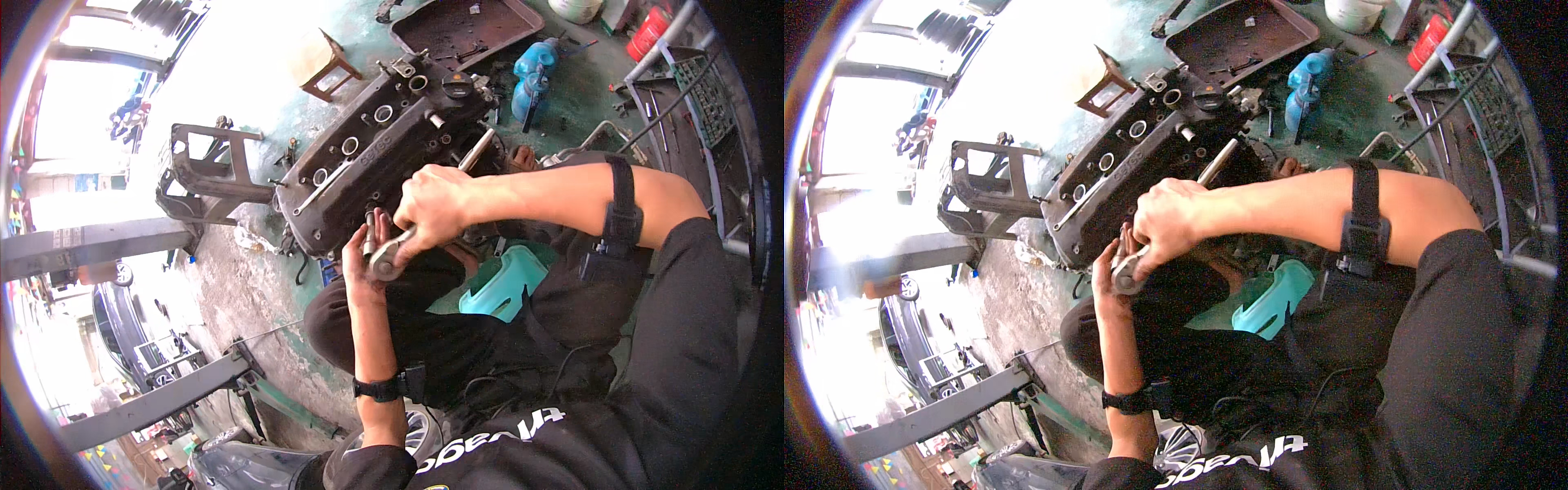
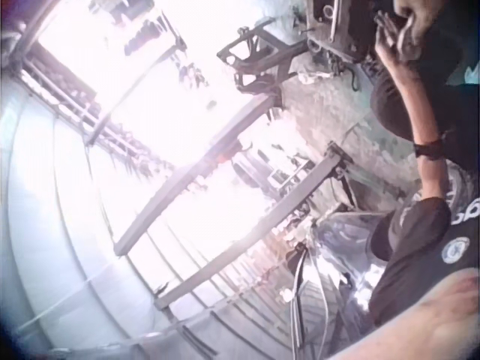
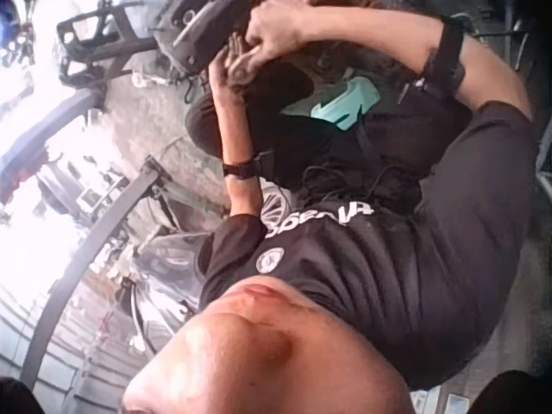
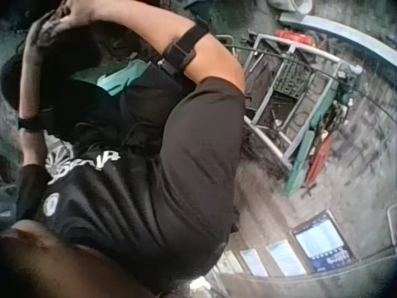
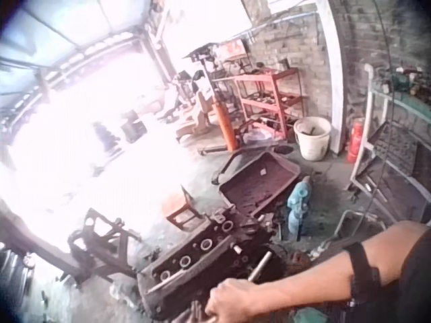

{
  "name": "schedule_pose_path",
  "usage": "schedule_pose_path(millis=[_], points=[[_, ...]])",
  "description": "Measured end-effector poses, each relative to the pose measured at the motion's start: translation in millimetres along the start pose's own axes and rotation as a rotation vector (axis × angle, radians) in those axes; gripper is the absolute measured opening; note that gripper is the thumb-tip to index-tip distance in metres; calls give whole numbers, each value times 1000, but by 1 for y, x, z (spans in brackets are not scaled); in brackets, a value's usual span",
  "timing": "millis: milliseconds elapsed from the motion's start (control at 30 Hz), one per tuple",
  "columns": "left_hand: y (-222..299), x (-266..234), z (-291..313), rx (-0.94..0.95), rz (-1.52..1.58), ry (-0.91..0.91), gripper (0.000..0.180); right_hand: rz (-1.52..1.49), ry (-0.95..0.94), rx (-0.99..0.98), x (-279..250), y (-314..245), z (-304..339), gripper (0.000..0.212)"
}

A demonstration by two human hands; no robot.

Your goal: The person uses a ratchet and socket to tighten bolts on a car engine block. They adjust the tool and reposition their hands to reach different bolt locations on the engine.

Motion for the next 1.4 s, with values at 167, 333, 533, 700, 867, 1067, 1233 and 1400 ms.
schedule_pose_path(millis=[167, 333, 533, 700, 867, 1067, 1233, 1400], points=[[5, -4, 2, 71, -213, 130, 25, 94, 139, -68, 3, -12, 7, 56], [-8, 2, 2, 0, -312, 78, 33, 67, 325, -122, -1, -17, 11, 53], [-7, -1, 4, 58, -310, 150, 34, 97, 235, -46, 5, -18, 11, 51], [8, -1, 13, 319, -484, 291, 43, 9, 184, 87, 6, -13, 15, 51], [8, 17, 18, 351, -572, 170, 55, 186, 239, -12, 0, -25, 10, 48], [6, 9, 6, 154, -422, 110, 24, -342, -92, 387, 38, 10, 12, 57], [1, -5, 6, 62, -414, 132, 18, -302, -138, 361, 42, 6, 13, 63], [-1, 0, 12, 101, -504, 134, 23, -342, -49, 380, 50, 5, 16, 64]])
Point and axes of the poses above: each hand's wrist, its own z-axis away from the middle knuckle, its own x-axis out of the palm, y = z × x, the point moved 10 cm from there along -z, towards the middle knuckle, and after that the axes turned 1 degree about z, right-handed, at the moved point
